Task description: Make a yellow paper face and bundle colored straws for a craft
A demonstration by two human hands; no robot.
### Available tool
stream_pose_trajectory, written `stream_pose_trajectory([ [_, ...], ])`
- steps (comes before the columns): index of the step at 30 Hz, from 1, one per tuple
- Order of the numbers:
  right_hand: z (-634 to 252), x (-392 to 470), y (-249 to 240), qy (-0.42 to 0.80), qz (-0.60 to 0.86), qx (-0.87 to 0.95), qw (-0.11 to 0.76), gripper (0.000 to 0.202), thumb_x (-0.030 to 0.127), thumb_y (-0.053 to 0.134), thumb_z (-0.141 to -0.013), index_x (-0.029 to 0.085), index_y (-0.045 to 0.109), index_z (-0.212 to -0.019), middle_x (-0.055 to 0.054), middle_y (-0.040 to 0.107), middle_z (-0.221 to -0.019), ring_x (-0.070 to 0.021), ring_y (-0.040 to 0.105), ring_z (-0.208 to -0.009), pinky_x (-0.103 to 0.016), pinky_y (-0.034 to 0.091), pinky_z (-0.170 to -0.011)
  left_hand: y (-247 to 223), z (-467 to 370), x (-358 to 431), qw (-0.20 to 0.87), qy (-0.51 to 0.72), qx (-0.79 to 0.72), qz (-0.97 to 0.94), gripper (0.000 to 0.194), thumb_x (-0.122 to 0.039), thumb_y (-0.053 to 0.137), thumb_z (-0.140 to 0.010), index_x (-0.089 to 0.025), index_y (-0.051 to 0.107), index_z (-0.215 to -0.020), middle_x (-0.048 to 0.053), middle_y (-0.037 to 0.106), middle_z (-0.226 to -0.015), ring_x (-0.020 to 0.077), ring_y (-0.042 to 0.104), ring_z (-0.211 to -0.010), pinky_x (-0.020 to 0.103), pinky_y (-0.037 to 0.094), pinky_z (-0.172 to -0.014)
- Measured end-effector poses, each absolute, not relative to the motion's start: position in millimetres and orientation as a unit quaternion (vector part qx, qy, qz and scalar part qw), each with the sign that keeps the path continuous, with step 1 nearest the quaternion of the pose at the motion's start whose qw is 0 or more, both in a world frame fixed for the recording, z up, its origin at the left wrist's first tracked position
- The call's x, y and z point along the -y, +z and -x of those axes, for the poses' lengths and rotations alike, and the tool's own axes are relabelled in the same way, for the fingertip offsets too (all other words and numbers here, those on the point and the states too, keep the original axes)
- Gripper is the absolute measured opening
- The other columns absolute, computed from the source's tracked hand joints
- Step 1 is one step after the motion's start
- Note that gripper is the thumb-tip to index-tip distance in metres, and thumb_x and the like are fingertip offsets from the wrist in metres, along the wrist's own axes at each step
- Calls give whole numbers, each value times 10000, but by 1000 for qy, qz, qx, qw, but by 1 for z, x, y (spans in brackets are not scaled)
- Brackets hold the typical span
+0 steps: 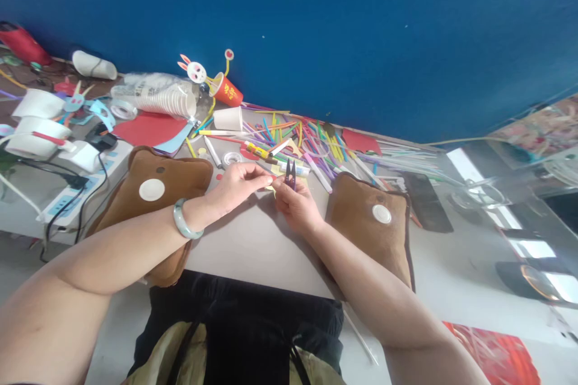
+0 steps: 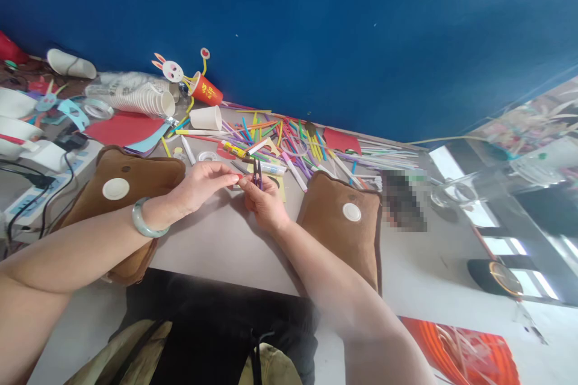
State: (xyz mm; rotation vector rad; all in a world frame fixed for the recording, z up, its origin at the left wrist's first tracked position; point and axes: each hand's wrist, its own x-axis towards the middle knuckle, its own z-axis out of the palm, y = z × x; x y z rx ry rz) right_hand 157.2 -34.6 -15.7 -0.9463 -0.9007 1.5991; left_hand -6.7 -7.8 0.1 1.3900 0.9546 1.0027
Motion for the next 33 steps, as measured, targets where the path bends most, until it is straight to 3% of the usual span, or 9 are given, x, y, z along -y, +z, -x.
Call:
stream_pose_trajectory([
  [3,-156,35,-18,669,397,377,503,407,510,833,-712,189,585,-742,115,319,-460,-35,205,-391,-204,156,-384,2,6,8,572,434,-397,-571,188,-327,706,-799,-149,716,-740,26,707,-729,151,635,-725,282,494,-718],
  [8,-154,36,-21,686,399,384,472,563,741,590,-821,181,604,-768,90,369,-457,-43,202,-364,-206,146,-364,5,5,10,596,444,-376,-553,169,-276,672,-809,-147,692,-702,30,706,-709,154,648,-732,288,497,-748],
  [14,-153,38,-23,660,409,433,458,583,756,579,-821,178,590,-737,88,363,-432,-46,229,-372,-195,188,-370,4,7,9,571,440,-388,-575,167,-248,650,-811,-157,684,-675,15,690,-676,133,608,-683,263,468,-683],
  [33,-154,37,-25,652,416,453,444,577,758,557,-837,192,558,-722,87,352,-437,-49,218,-372,-200,195,-372,3,8,10,570,436,-389,-578,156,-262,662,-803,-156,676,-689,12,663,-686,139,603,-710,258,464,-677],
])
